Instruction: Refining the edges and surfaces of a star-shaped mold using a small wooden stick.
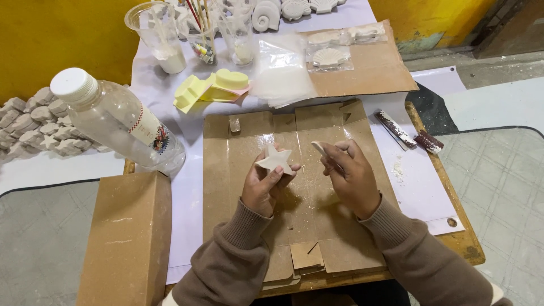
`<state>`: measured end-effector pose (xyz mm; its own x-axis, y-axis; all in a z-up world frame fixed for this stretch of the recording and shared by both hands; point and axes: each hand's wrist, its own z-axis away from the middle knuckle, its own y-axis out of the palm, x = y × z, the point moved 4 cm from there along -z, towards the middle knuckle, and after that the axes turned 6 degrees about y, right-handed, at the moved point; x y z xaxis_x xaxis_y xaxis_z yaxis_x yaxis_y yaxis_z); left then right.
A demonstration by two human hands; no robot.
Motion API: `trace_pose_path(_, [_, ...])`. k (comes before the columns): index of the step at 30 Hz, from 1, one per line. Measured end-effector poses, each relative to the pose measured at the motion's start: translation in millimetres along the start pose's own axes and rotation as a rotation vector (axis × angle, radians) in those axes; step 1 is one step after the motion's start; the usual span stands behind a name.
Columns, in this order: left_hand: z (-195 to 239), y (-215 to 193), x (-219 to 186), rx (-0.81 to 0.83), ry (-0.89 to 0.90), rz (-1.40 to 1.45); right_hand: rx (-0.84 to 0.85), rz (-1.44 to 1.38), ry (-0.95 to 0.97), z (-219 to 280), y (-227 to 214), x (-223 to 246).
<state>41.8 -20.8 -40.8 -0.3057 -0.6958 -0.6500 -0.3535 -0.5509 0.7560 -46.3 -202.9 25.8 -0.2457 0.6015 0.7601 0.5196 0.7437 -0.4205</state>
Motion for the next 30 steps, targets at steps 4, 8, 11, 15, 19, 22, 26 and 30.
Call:
trace_pose_path(4, [0.9,7.7,-8.8,-0.072,-0.015,-0.035,0.047,0.104,-0.097,6.3,10.3,3.5])
trace_pose_path(8, [4.5,13.0,-12.4,-0.09,-0.007,-0.042,-0.01,0.245,-0.224,11.4,13.0,22.2])
trace_pose_path(11, [4.9,17.2,-12.3,-0.053,0.012,-0.039,-0.049,0.238,-0.238,12.7,11.3,24.5])
trace_pose_path(15, [8.9,26.4,-15.0,0.003,0.018,-0.064,-0.083,0.223,-0.274,11.2,9.2,25.6])
trace_pose_path(19, [5.3,17.0,-6.4,0.011,0.017,-0.061,-0.078,0.27,-0.311,9.8,13.2,37.3])
trace_pose_path(22, [3.4,13.4,-4.2,0.004,0.019,-0.101,-0.095,0.339,-0.361,9.7,15.2,44.6])
trace_pose_path(26, [-1.5,3.1,3.6,0.016,0.031,-0.093,-0.084,0.29,-0.342,12.4,20.1,38.5])
trace_pose_path(30, [-2.7,-1.7,3.1,0.023,0.032,-0.103,-0.088,0.303,-0.349,16.0,25.7,20.5])
